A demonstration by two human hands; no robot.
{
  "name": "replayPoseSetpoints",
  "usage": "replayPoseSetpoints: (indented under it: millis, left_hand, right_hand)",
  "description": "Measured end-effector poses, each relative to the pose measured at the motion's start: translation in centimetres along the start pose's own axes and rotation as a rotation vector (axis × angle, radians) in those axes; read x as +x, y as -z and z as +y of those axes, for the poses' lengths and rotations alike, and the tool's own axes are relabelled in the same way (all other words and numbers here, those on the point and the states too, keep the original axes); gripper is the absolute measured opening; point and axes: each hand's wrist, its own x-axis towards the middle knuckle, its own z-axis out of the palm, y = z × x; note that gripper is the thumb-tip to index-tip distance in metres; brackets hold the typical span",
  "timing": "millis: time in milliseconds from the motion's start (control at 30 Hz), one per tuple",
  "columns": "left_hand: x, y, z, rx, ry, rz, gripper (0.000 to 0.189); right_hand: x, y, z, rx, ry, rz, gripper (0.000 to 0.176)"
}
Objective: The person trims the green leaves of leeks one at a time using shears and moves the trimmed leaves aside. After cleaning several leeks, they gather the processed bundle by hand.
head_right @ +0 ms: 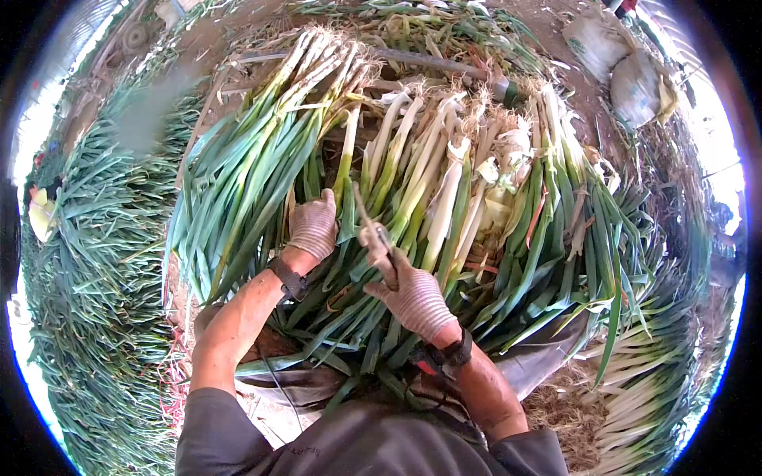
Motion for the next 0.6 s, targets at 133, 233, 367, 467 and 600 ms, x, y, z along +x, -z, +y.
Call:
replayPoseSetpoints:
  millis: [133, 233, 367, 467, 600]
  left_hand:
    - [0.7, -1.2, 0.0, 0.03, -0.001, 0.083, 0.044]
    - [0.8, -2.0, 0.1, 0.061, -0.018, 0.143, 0.034]
    - [1.2, -2.0, 0.2, 0.021, 0.009, 0.144, 0.022]
    - [1.4, -2.8, 0.3, 0.064, 0.046, 0.171, 0.019]
    - [0.7, -1.9, 0.6, 0.068, 0.036, 0.182, 0.016]
  right_hand:
    - [1.2, -1.0, 0.4, -0.031, 0.008, 0.01, 0.076]
    - [2.8, -0.9, -0.5, -0.053, 0.022, 0.05, 0.064]
    - [5.6, -0.8, -0.5, -0.094, 0.014, 0.095, 0.058]
    - [7.7, -0.3, -0.8, -0.133, -0.019, 0.115, 0.057]
    - [10.1, 0.3, -0.9, -0.134, -0.012, 0.139, 0.058]
